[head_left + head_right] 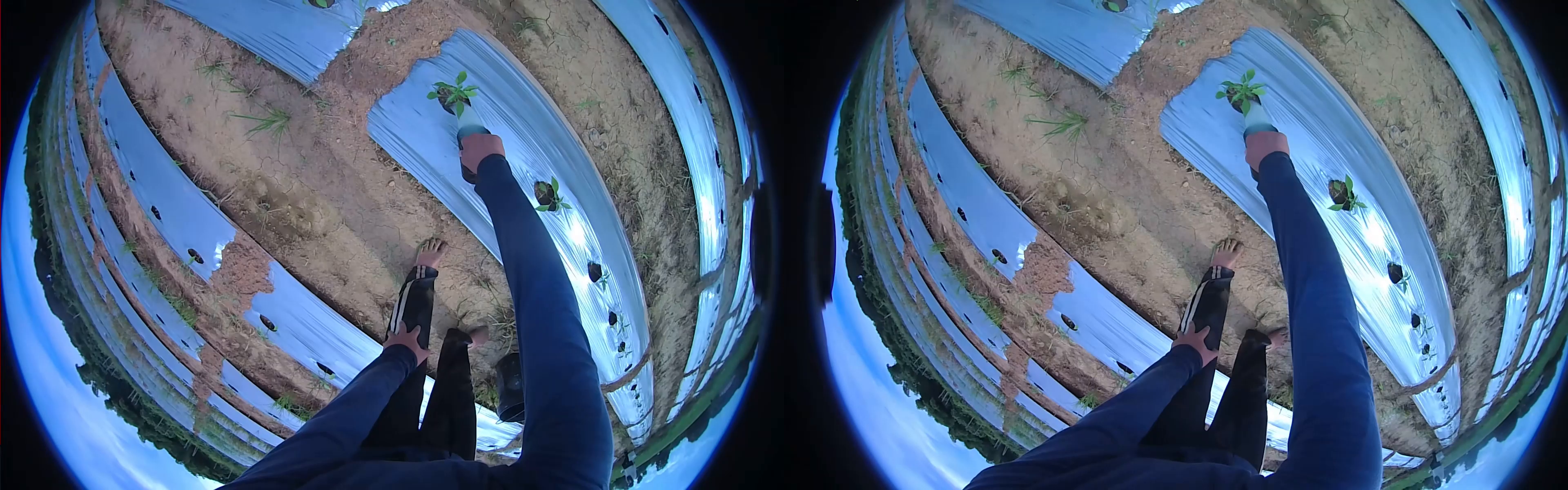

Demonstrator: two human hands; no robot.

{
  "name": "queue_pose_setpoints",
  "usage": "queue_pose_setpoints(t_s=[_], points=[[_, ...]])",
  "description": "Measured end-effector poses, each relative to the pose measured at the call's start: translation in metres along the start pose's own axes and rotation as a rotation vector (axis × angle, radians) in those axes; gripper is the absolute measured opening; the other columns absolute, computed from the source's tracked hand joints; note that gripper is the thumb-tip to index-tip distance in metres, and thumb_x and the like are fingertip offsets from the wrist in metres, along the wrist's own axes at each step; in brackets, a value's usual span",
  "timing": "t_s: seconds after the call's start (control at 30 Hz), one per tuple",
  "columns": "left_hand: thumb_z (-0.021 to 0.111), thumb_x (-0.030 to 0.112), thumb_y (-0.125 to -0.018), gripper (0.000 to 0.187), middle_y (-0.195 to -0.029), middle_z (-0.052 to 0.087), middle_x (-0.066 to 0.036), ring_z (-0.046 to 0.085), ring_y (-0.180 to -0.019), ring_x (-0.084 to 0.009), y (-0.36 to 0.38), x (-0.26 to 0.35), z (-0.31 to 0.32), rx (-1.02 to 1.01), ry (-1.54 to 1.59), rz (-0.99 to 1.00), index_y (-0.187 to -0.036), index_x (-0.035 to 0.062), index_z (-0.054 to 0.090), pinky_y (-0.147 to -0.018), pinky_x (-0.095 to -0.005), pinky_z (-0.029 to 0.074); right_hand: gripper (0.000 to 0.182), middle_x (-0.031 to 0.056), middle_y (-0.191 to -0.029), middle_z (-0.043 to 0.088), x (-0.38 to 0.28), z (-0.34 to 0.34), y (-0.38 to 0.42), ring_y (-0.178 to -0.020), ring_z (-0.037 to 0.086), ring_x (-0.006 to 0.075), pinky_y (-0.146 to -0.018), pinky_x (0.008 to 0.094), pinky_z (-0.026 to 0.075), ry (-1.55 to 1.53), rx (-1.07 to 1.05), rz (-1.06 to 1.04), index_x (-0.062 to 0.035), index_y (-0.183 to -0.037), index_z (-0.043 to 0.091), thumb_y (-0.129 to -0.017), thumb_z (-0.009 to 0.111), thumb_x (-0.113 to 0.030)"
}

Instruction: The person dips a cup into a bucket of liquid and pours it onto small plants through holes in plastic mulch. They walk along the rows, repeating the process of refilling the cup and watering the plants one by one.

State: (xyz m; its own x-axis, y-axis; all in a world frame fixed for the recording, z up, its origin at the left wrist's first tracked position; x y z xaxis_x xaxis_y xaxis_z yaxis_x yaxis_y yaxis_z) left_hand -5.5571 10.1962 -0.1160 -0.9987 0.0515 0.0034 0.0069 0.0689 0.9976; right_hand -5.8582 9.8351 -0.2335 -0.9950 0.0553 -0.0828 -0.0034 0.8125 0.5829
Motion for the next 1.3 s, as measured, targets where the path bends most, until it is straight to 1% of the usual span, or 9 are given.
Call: queue_pose_setpoints(t_s=[0.27, 0.37, 0.5, 0.67, 0.77, 0.9, 1.03, 1.2, 1.3], points=[[0.071, 0.061, -0.077, 0.085, -0.160, 0.026, -0.015, 0.038, -0.138, -0.0478, -0.008, 0.009, -0.003, -0.006, -0.038, 0.011, -0.149, 0.0293, 0.041, -0.110, -0.0492, 0.041, 0.028, 0.0087, -0.079, 0.071, 0.017, 0.029, 0.041, -0.076, 0.072, 0.0274, -0.065, 0.0422, 0.054, -0.139, 0.159, 0.099, -0.0133, -0.090, 0.070, -0.094, 0.060, -0.039], [0.067, 0.055, -0.079, 0.081, -0.160, 0.026, -0.017, 0.047, -0.135, -0.0363, -0.002, 0.019, -0.013, -0.011, -0.154, 0.011, -0.150, 0.0245, 0.041, -0.109, -0.0437, 0.043, 0.027, 0.0090, -0.077, 0.071, 0.022, 0.038, 0.074, -0.074, 0.071, 0.0275, -0.063, 0.0427, 0.054, -0.248, 0.222, 0.203, -0.0139, -0.092, 0.069, -0.095, 0.059, -0.039], [0.066, 0.053, -0.081, 0.077, -0.159, 0.029, -0.018, 0.047, -0.135, -0.0347, -0.002, 0.026, -0.013, -0.015, -0.204, -0.008, -0.149, 0.0234, 0.044, -0.109, -0.0427, 0.042, 0.027, 0.0120, -0.075, 0.069, 0.035, 0.064, 0.119, -0.072, 0.070, 0.0311, -0.063, 0.0443, 0.054, -0.388, 0.288, 0.346, -0.0132, -0.094, 0.068, -0.095, 0.058, -0.038], [0.065, 0.053, -0.082, 0.076, -0.157, 0.032, -0.019, 0.048, -0.135, -0.0338, -0.010, 0.027, -0.007, 0.004, -0.297, 0.017, -0.148, 0.0224, 0.044, -0.110, -0.0412, 0.042, 0.021, 0.0059, -0.079, 0.071, 0.054, 0.094, 0.195, -0.087, 0.068, 0.0234, -0.071, 0.0420, 0.053, -0.454, 0.225, 0.447, -0.0148, -0.091, 0.069, -0.094, 0.059, -0.033], [0.064, 0.053, -0.082, 0.076, -0.157, 0.032, -0.019, 0.048, -0.135, -0.0339, -0.012, 0.032, -0.004, 0.000, -0.363, 0.020, -0.148, 0.0219, 0.044, -0.110, -0.0408, 0.042, 0.020, 0.0037, -0.085, 0.071, 0.070, 0.134, 0.227, -0.095, 0.066, 0.0215, -0.074, 0.0416, 0.053, -0.463, 0.336, 0.373, -0.0140, -0.092, 0.068, -0.094, 0.059, -0.032], [0.063, 0.054, -0.083, 0.075, -0.157, 0.032, -0.020, 0.048, -0.135, -0.0336, -0.020, 0.026, 0.007, 0.014, -0.410, 0.028, -0.147, 0.0211, 0.045, -0.110, -0.0401, 0.042, 0.023, 0.0018, -0.095, 0.072, 0.101, 0.153, 0.255, -0.100, 0.064, 0.0213, -0.081, 0.0429, 0.051, -0.432, 0.228, 0.385, -0.0128, -0.095, 0.068, -0.095, 0.058, -0.033], [0.059, 0.054, -0.084, 0.072, -0.156, 0.034, -0.019, 0.048, -0.134, -0.0341, -0.020, 0.028, 0.011, 0.032, -0.457, 0.029, -0.147, 0.0214, 0.046, -0.110, -0.0419, 0.042, 0.028, 0.0055, -0.082, 0.071, 0.129, 0.158, 0.256, -0.093, 0.065, 0.0236, -0.077, 0.0411, 0.048, -0.404, 0.171, 0.410, -0.0132, -0.090, 0.069, -0.096, 0.055, -0.036], [0.057, 0.054, -0.085, 0.072, -0.154, 0.036, -0.020, 0.047, -0.135, -0.0344, -0.027, 0.020, 0.023, 0.038, -0.514, 0.042, -0.148, 0.0209, 0.045, -0.111, -0.0430, 0.041, 0.035, 0.0096, -0.074, 0.070, 0.152, 0.170, 0.248, -0.080, 0.069, 0.0284, -0.073, 0.0425, 0.050, -0.404, 0.229, 0.459, -0.0123, -0.080, 0.071, -0.096, 0.057, -0.040], [0.057, 0.054, -0.085, 0.073, -0.154, 0.036, -0.020, 0.047, -0.135, -0.0343, -0.025, 0.018, 0.028, 0.060, -0.532, 0.052, -0.148, 0.0208, 0.044, -0.111, -0.0430, 0.041, 0.036, 0.0100, -0.075, 0.070, 0.155, 0.171, 0.250, -0.081, 0.069, 0.0283, -0.074, 0.0424, 0.050, -0.394, 0.236, 0.459, -0.0113, -0.081, 0.071, -0.096, 0.056, -0.040]])
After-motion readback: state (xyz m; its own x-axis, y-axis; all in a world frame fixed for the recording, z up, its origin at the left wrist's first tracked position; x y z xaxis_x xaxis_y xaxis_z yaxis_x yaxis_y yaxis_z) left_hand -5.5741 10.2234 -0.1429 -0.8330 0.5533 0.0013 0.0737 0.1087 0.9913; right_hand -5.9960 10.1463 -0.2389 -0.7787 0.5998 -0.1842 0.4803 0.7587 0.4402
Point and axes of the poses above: each hand's wrist, its own y-axis away from the middle knuckle, its own z-axis out of the palm, x = y × z, the point moved 3 cm from there along -y, towards the middle knuckle
